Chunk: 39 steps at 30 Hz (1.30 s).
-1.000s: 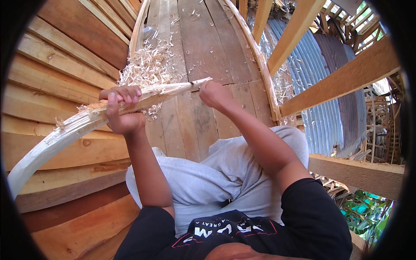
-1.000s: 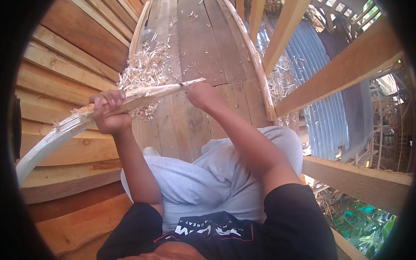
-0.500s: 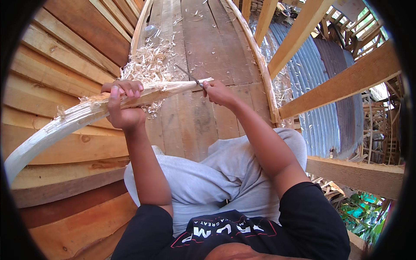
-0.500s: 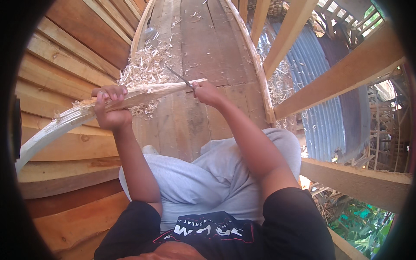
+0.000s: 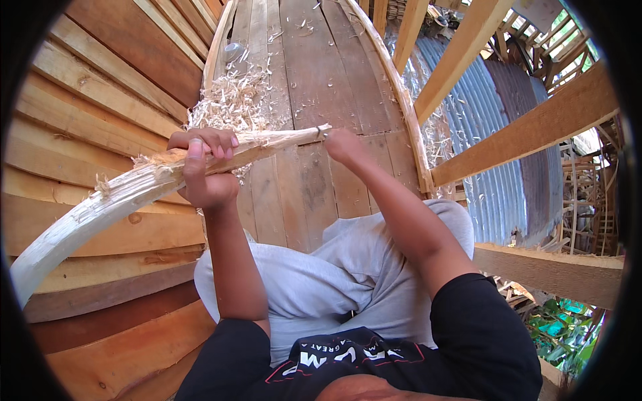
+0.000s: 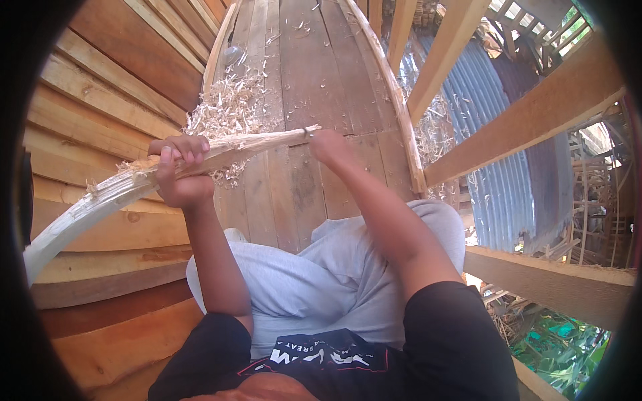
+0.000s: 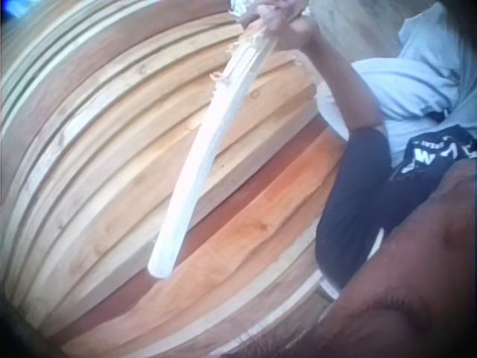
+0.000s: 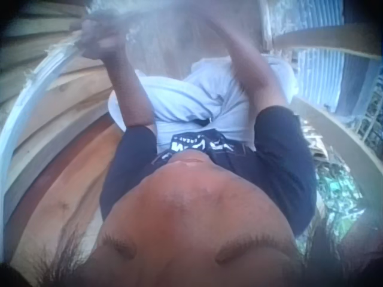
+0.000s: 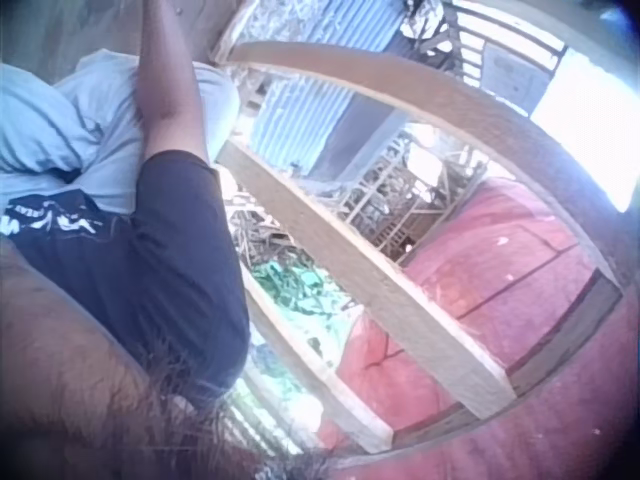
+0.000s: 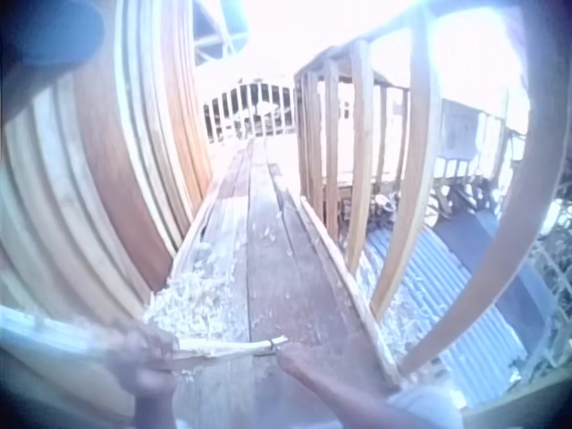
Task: The person sits on a wooden floor and uses a knife to carve a long, curved piece of wood. They repeatedly shave off thin strips of wood, creating a pile of shavings on the floor.
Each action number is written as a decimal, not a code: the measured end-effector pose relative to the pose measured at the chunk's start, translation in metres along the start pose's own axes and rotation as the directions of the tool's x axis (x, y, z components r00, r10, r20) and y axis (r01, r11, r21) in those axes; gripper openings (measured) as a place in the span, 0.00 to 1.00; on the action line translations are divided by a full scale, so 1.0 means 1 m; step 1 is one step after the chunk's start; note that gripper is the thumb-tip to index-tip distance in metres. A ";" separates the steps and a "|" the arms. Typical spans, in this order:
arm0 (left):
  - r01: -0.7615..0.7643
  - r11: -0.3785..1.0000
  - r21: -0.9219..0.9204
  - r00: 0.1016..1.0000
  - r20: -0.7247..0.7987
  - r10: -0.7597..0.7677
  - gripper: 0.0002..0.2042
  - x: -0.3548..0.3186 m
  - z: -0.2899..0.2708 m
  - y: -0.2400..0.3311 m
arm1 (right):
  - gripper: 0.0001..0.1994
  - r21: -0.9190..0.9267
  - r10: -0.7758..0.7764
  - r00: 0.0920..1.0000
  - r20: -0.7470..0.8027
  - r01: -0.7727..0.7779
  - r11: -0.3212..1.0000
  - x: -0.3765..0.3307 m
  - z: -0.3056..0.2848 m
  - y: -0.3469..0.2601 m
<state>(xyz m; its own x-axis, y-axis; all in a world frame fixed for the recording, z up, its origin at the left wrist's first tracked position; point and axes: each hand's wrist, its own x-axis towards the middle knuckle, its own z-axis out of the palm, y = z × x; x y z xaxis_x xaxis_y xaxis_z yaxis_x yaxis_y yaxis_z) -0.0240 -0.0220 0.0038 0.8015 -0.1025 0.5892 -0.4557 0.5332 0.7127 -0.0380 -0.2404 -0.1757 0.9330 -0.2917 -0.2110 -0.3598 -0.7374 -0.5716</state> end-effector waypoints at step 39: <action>0.001 0.996 0.084 0.931 -0.363 0.030 0.08 0.000 0.013 0.002 | 0.22 0.272 0.016 1.000 -0.004 -0.014 0.962 -0.025 -0.016 -0.065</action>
<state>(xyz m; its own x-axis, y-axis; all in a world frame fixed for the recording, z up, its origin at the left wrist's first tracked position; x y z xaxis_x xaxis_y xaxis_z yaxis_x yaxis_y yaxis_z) -0.0297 -0.0321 0.0104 0.8734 0.2255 0.4317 -0.4860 0.4603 0.7429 -0.0382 -0.1952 -0.1207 0.9271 -0.3055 -0.2173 -0.3566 -0.5398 -0.7626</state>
